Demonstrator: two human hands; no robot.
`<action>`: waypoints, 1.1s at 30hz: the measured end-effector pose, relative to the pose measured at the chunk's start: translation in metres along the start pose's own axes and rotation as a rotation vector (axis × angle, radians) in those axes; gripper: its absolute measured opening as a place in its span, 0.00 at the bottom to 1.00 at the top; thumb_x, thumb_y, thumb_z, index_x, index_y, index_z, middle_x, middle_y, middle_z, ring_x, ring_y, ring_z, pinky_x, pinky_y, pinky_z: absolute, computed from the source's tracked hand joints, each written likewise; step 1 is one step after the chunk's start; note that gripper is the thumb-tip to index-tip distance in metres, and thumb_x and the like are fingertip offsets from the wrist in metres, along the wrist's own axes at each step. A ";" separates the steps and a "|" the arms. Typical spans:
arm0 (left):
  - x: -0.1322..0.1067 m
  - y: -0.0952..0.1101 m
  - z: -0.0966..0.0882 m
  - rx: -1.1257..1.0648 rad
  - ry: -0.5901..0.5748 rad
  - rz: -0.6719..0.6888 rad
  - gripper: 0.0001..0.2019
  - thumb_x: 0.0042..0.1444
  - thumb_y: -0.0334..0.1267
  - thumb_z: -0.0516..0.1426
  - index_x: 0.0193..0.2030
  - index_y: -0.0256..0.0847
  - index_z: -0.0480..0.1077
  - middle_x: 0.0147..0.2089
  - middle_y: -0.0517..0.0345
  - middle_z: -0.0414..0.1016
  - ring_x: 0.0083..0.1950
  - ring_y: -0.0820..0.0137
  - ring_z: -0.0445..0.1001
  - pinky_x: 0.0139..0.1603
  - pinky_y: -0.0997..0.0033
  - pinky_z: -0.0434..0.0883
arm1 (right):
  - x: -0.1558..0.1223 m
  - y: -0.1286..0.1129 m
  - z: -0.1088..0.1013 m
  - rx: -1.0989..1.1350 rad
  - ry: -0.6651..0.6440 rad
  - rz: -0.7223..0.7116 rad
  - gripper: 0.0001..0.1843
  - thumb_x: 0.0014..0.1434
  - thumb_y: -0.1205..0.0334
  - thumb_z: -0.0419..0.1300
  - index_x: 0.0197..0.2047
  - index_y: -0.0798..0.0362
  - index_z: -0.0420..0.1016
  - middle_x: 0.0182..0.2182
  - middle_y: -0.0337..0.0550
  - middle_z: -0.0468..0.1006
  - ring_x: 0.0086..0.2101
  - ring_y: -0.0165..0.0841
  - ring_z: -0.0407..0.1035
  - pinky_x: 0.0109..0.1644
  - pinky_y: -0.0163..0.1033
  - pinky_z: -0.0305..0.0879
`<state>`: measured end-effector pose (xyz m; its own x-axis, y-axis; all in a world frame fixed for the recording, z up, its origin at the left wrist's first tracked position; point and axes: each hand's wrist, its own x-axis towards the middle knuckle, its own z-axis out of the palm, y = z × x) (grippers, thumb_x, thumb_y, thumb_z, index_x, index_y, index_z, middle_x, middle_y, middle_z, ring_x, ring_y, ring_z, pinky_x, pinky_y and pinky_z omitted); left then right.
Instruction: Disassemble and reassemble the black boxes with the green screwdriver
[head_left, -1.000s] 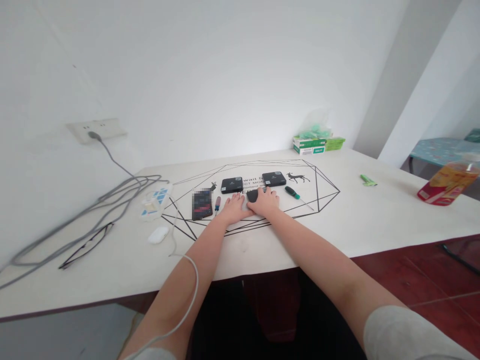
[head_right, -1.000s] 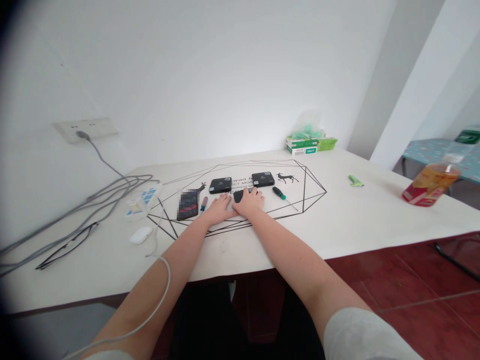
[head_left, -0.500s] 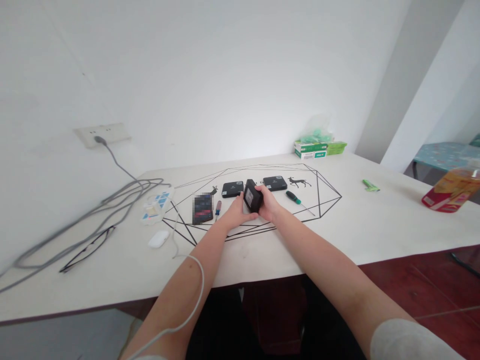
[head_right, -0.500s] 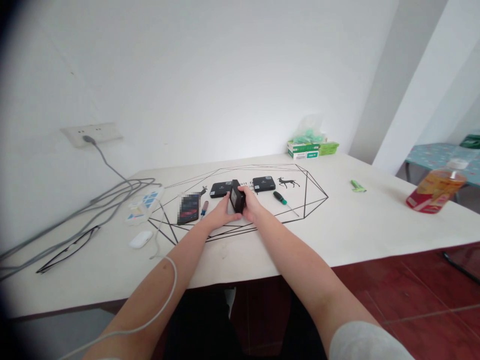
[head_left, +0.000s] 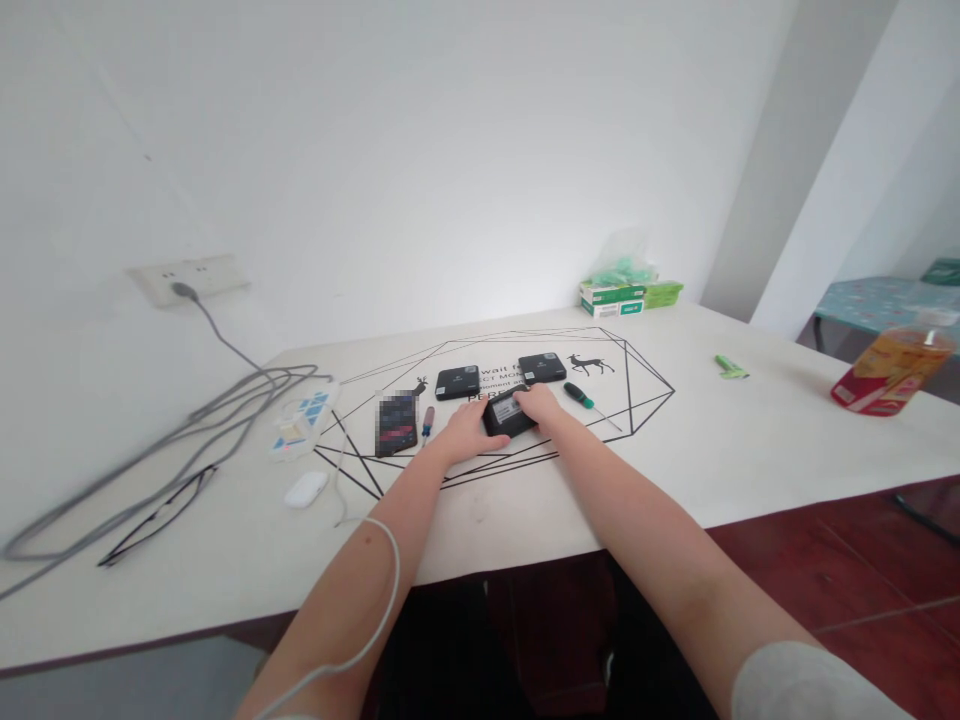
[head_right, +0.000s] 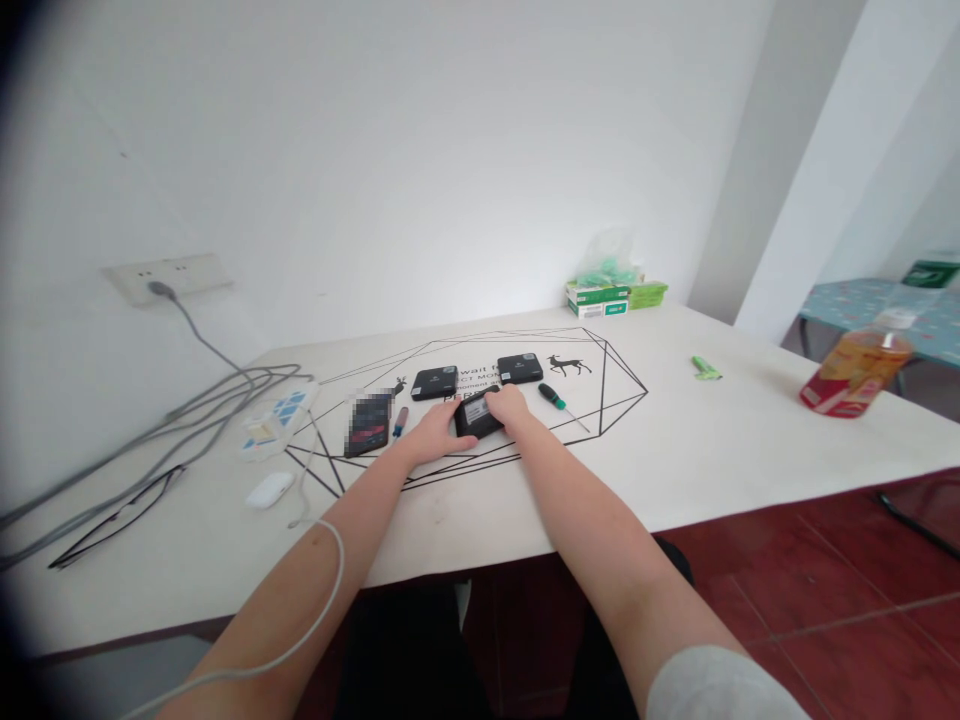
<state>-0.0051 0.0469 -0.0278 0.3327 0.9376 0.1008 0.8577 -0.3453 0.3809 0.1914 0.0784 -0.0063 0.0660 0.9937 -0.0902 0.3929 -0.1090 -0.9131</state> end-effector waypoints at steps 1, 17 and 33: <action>0.000 -0.001 0.000 0.011 -0.020 -0.005 0.56 0.50 0.65 0.64 0.77 0.32 0.53 0.78 0.34 0.55 0.78 0.42 0.54 0.77 0.50 0.53 | 0.001 0.001 -0.001 -0.076 0.014 -0.009 0.14 0.56 0.62 0.64 0.43 0.61 0.78 0.48 0.66 0.82 0.49 0.50 0.78 0.48 0.45 0.73; 0.002 -0.005 -0.003 0.049 -0.116 -0.048 0.64 0.44 0.70 0.65 0.79 0.33 0.46 0.81 0.34 0.44 0.81 0.42 0.41 0.79 0.48 0.46 | 0.001 -0.007 -0.030 -0.578 0.097 -0.086 0.16 0.62 0.58 0.60 0.50 0.56 0.80 0.49 0.60 0.83 0.52 0.50 0.77 0.54 0.50 0.72; 0.003 -0.005 0.000 0.068 -0.111 -0.067 0.62 0.45 0.71 0.65 0.78 0.33 0.49 0.80 0.32 0.45 0.81 0.40 0.41 0.78 0.45 0.46 | 0.031 0.009 -0.064 -0.260 0.257 -0.201 0.24 0.65 0.56 0.59 0.63 0.50 0.71 0.50 0.48 0.81 0.50 0.38 0.77 0.55 0.43 0.73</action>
<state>-0.0083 0.0519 -0.0289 0.3121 0.9497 -0.0265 0.9026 -0.2877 0.3203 0.2562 0.1066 0.0079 0.1777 0.9610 0.2120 0.6377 0.0516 -0.7685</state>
